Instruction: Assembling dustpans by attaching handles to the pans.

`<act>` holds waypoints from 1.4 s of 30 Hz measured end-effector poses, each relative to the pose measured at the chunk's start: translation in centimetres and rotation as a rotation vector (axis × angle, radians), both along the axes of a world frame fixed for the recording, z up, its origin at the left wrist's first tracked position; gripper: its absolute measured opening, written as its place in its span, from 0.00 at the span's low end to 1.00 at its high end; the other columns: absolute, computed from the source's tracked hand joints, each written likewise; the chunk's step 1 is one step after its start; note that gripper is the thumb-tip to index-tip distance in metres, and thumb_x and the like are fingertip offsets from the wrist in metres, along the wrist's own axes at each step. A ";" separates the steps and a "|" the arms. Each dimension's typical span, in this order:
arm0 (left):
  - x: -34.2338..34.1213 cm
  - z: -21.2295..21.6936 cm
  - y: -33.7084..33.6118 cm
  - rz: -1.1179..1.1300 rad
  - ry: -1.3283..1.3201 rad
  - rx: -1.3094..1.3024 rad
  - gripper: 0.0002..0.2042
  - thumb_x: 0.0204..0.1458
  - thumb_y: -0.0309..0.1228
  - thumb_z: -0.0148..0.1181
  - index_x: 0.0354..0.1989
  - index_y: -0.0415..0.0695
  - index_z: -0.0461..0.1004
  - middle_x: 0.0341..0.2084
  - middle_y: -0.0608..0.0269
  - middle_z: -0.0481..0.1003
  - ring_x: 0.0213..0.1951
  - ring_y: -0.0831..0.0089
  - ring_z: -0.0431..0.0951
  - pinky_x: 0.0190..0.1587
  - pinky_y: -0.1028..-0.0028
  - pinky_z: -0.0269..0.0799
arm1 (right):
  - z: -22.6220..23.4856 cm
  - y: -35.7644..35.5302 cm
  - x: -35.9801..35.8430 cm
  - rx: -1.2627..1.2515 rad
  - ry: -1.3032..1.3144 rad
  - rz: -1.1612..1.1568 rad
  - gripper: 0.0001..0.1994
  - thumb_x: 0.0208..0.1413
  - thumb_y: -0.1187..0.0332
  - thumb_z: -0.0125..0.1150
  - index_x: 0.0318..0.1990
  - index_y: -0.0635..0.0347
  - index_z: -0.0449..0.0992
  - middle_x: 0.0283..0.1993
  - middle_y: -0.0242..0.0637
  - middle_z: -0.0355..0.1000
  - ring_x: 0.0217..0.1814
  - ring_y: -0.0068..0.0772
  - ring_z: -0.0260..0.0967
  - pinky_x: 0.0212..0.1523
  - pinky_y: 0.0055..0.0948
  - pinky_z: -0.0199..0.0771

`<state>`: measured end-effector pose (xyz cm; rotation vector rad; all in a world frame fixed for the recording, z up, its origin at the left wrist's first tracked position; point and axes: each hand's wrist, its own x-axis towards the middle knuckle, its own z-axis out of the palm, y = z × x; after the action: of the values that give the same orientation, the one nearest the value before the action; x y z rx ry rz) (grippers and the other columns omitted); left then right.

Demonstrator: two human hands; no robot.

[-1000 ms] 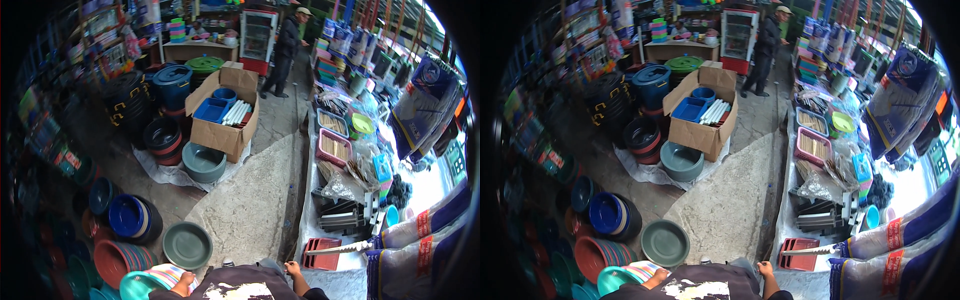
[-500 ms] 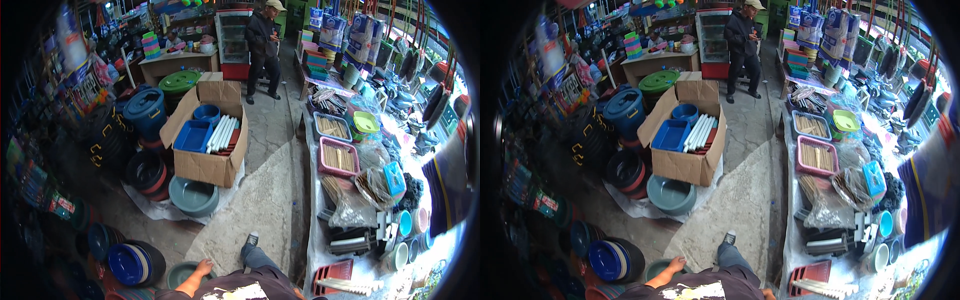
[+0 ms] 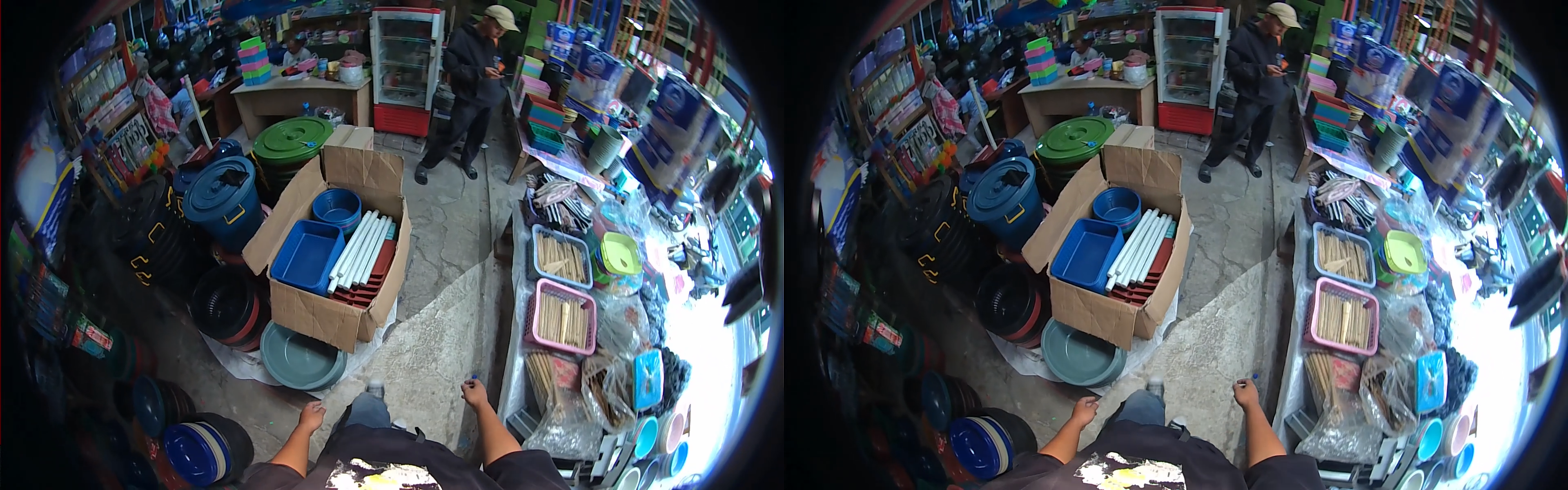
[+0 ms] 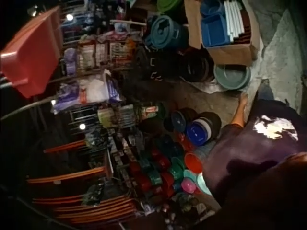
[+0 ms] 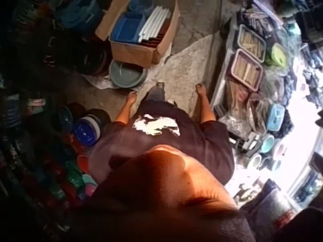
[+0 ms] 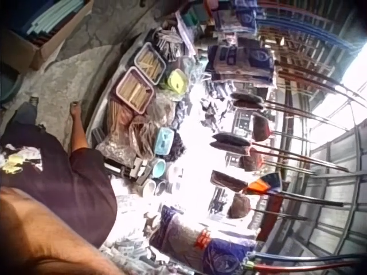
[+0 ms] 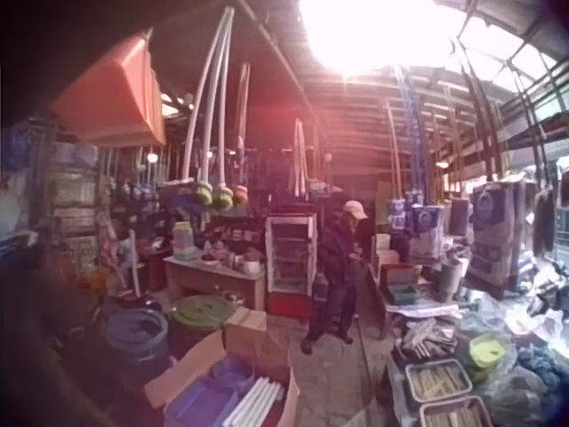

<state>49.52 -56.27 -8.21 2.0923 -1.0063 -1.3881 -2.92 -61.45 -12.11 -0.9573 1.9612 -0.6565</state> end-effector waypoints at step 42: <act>-16.7 -1.5 -42.7 0.759 0.146 0.236 0.22 0.54 0.37 0.60 0.54 0.37 0.69 0.45 0.52 0.75 0.46 0.64 0.75 0.49 0.68 0.71 | 1.6 -74.3 9.8 0.134 0.182 1.364 0.16 0.54 0.59 0.56 0.44 0.61 0.72 0.38 0.48 0.75 0.42 0.50 0.74 0.44 0.43 0.73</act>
<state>32.81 -98.99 -9.73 2.1461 0.0465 -1.2496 6.89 -135.71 -10.53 -1.9381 1.0244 0.3510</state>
